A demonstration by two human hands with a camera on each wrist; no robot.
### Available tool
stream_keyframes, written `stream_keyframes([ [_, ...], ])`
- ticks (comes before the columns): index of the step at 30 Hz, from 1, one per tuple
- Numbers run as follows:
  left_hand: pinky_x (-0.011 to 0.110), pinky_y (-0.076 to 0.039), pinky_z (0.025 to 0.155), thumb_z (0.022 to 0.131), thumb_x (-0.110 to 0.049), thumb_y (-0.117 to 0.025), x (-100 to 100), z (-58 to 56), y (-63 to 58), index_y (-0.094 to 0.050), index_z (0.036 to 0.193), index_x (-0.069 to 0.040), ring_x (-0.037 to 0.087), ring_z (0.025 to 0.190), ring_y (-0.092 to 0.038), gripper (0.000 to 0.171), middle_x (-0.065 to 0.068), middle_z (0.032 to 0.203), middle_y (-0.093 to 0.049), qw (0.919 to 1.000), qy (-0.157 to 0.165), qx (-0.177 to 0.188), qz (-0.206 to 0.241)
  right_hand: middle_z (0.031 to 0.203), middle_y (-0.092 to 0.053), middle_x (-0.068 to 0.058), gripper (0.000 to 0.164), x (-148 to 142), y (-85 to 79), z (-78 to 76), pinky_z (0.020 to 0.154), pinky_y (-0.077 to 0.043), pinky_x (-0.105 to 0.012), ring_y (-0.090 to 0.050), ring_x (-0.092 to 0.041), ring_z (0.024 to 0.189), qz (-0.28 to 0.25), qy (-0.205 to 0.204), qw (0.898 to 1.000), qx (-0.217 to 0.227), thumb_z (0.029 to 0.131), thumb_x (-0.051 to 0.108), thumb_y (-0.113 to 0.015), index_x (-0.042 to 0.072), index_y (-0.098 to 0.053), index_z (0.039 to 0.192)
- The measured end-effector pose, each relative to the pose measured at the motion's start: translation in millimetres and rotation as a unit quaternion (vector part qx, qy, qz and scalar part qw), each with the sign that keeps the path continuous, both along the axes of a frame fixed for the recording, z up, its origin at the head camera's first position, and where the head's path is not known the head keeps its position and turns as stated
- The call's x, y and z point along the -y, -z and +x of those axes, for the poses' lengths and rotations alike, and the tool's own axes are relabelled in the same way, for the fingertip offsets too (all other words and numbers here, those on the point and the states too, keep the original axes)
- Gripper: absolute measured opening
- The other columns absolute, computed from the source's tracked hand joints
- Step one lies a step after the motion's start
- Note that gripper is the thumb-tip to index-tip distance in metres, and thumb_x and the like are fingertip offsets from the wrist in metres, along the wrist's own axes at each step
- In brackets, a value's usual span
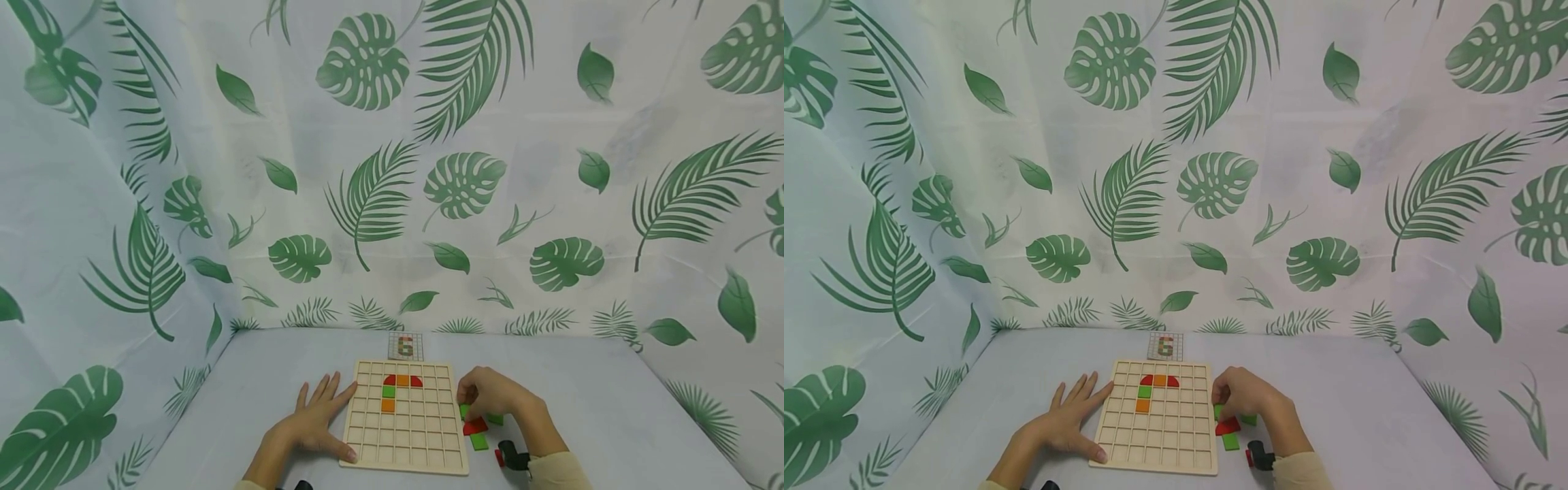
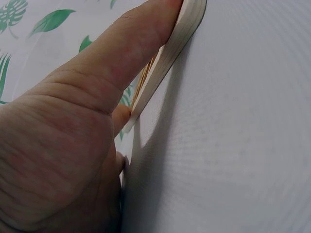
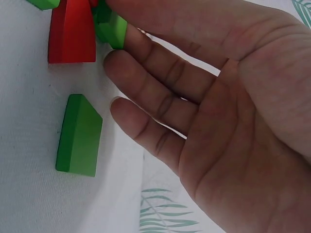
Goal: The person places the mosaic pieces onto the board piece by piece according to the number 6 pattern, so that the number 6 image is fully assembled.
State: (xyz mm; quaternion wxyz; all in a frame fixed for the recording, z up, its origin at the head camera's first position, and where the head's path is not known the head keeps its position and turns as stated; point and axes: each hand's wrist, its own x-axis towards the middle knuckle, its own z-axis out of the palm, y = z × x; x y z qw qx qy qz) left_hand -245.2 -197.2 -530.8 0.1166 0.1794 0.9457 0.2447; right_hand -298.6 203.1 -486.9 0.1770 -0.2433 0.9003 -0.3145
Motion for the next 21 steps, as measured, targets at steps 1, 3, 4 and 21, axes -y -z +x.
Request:
stream_keyframes([
  [1, 0.076, 0.012, 0.12, 0.058, -0.079, -0.085, 0.1, -0.3, 0.1, -0.026, 0.166, -0.027, 0.044, 0.162, 0.004, 0.134, 0.022, 0.174, -0.003, 1.0, -0.001, 0.0, -0.001, 0.081, -0.068, -0.002, 0.023, 0.0, -0.2, 0.0, 0.067, -0.052, -0.033, -0.06, -0.019, 0.076, 0.0, 0.002, 1.0, -0.001, 0.072, -0.001, -0.089, 0.01, -0.073, 0.084],
  [3, 0.076, 0.012, 0.12, 0.058, -0.079, -0.086, -0.2, -0.8, 0.4, -0.027, 0.166, -0.028, 0.044, 0.162, 0.004, 0.134, 0.021, 0.175, -0.003, 1.0, -0.002, 0.001, -0.002, 0.08, -0.069, -0.001, 0.022, -0.1, -0.2, -0.1, 0.066, -0.053, -0.033, -0.061, -0.019, 0.076, -0.002, 0.001, 1.0, -0.005, 0.073, -0.002, -0.089, 0.01, -0.074, 0.084],
  [4, 0.076, 0.012, 0.12, 0.057, -0.079, -0.086, -0.1, -0.8, 0.6, -0.027, 0.166, -0.028, 0.044, 0.162, 0.004, 0.134, 0.021, 0.175, -0.003, 1.0, -0.003, 0.0, -0.002, 0.08, -0.069, -0.001, 0.022, -0.1, 0.0, -0.2, 0.065, -0.053, -0.033, -0.061, -0.019, 0.075, 0.0, 0.003, 1.0, -0.006, 0.072, -0.001, -0.089, 0.011, -0.074, 0.083],
  [21, 0.076, 0.013, 0.12, 0.057, -0.078, -0.087, -0.5, 0.0, 0.9, -0.027, 0.166, -0.027, 0.044, 0.162, 0.004, 0.134, 0.021, 0.175, -0.004, 1.0, -0.002, -0.004, -0.001, 0.075, -0.062, 0.0, 0.026, 4.4, -4.0, 1.5, 0.06, -0.048, -0.031, -0.057, -0.017, 0.071, 0.014, 0.035, 0.999, -0.038, 0.074, -0.003, -0.085, 0.011, -0.065, 0.082],
])
